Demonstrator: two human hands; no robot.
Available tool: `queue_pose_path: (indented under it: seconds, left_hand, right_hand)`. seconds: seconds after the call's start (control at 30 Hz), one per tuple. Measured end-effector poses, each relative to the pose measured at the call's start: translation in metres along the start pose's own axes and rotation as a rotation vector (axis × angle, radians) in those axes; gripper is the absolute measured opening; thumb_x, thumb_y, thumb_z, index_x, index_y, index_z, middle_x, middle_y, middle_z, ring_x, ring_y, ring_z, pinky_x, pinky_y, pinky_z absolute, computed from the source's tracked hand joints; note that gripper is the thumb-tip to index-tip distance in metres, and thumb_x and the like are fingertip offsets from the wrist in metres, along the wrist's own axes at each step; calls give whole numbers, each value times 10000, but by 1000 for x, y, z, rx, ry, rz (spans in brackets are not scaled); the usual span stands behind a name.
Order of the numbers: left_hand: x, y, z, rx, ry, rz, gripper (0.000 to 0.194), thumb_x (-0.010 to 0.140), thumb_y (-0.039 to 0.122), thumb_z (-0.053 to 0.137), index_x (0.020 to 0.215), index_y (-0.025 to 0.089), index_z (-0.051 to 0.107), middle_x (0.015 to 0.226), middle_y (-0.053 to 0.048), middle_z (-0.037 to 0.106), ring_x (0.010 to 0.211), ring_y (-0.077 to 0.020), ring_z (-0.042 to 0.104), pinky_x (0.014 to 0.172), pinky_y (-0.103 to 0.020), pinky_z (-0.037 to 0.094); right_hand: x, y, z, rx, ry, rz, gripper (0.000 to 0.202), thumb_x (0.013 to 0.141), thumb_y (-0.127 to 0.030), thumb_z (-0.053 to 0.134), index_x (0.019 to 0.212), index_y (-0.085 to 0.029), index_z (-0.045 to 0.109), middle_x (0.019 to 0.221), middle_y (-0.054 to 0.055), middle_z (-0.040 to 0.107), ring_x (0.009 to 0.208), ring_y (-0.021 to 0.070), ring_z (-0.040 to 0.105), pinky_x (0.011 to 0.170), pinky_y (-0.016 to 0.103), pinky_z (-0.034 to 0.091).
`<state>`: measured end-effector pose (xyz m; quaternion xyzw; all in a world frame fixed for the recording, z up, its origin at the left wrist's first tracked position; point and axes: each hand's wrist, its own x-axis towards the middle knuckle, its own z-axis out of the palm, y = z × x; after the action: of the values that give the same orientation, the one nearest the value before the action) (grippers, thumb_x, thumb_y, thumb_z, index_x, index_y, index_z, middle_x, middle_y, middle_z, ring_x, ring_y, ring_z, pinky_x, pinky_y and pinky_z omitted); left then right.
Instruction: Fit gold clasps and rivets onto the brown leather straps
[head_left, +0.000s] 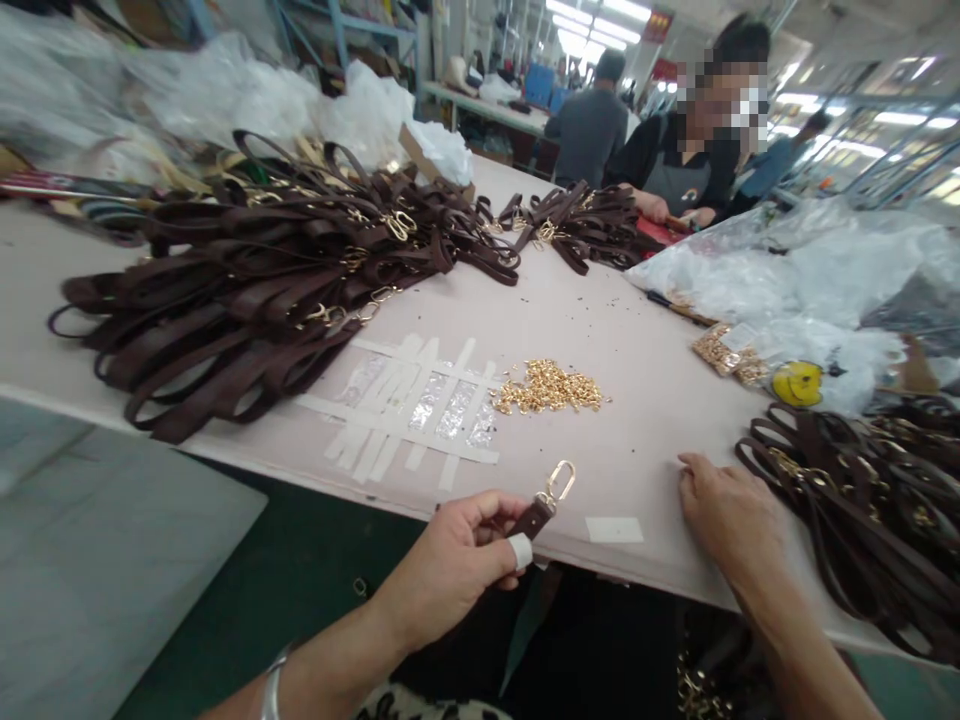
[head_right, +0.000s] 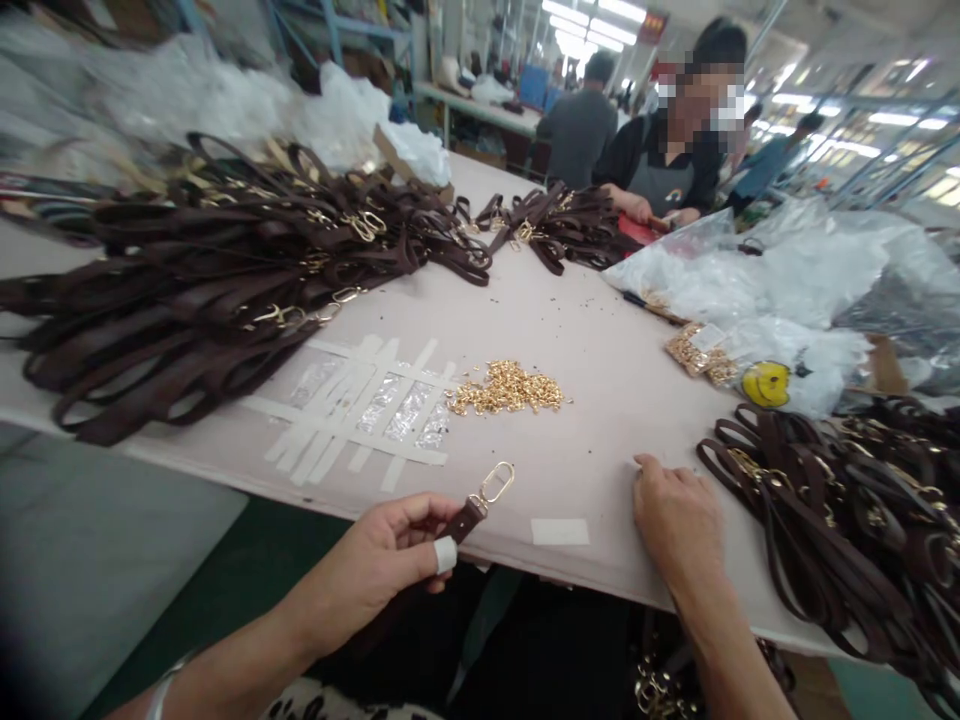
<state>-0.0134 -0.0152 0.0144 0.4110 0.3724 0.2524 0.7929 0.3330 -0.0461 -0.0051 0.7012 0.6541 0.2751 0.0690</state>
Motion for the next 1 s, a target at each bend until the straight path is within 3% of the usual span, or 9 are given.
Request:
queue_pose_path:
  seconds: [0.13, 0.33, 0.5, 0.7, 0.9, 1.0]
  left_hand:
    - [-2, 0, -3, 33, 22, 5, 302, 753, 264, 715, 1038, 164, 699, 925, -31, 671, 727, -124, 554, 645, -249, 467]
    - [-2, -3, -6, 35, 40, 23, 262, 776, 243, 696, 1029, 177, 706, 905, -12, 668, 722, -118, 545, 638, -235, 467]
    - [-2, -3, -4, 10, 40, 16, 257, 763, 254, 709, 1003, 162, 710, 906, -23, 684, 721, -121, 562, 652, -243, 480]
    - [0, -1, 2, -6, 68, 26, 263, 739, 278, 731, 969, 151, 708, 892, -24, 672, 720, -124, 565, 658, -252, 488]
    - [2, -7, 6, -13, 69, 59, 223, 746, 256, 713, 942, 152, 702, 890, -29, 679, 734, -129, 581, 658, -256, 496]
    - [3, -9, 9, 4, 94, 89, 220, 758, 242, 700, 958, 150, 706, 878, -32, 683, 725, -130, 585, 645, -253, 492]
  right_hand:
    - [-4, -9, -3, 95, -2, 58, 254, 914, -195, 483, 1056, -150, 688, 737, 105, 703, 761, 283, 636, 746, 384, 444]
    - [-20, -32, -19, 583, -14, 144, 259, 938, -298, 501, 1126, -206, 654, 954, 62, 745, 876, 239, 683, 810, 365, 503]
    - [-24, -28, -20, 725, -10, 183, 283, 933, -318, 507, 1149, -195, 644, 1052, 76, 742, 923, 228, 695, 840, 376, 527]
    - [-19, -33, -20, 677, -16, 22, 252, 944, -298, 484, 1055, -217, 695, 983, 79, 752, 925, 242, 685, 833, 385, 526]
    - [-13, -33, -24, 829, -158, 237, 183, 832, -358, 576, 911, -244, 696, 805, 30, 740, 726, 227, 689, 677, 354, 531]
    - [-15, -56, -40, 1069, -116, 314, 166, 830, -380, 632, 893, -233, 678, 826, 36, 726, 757, 215, 678, 711, 343, 536]
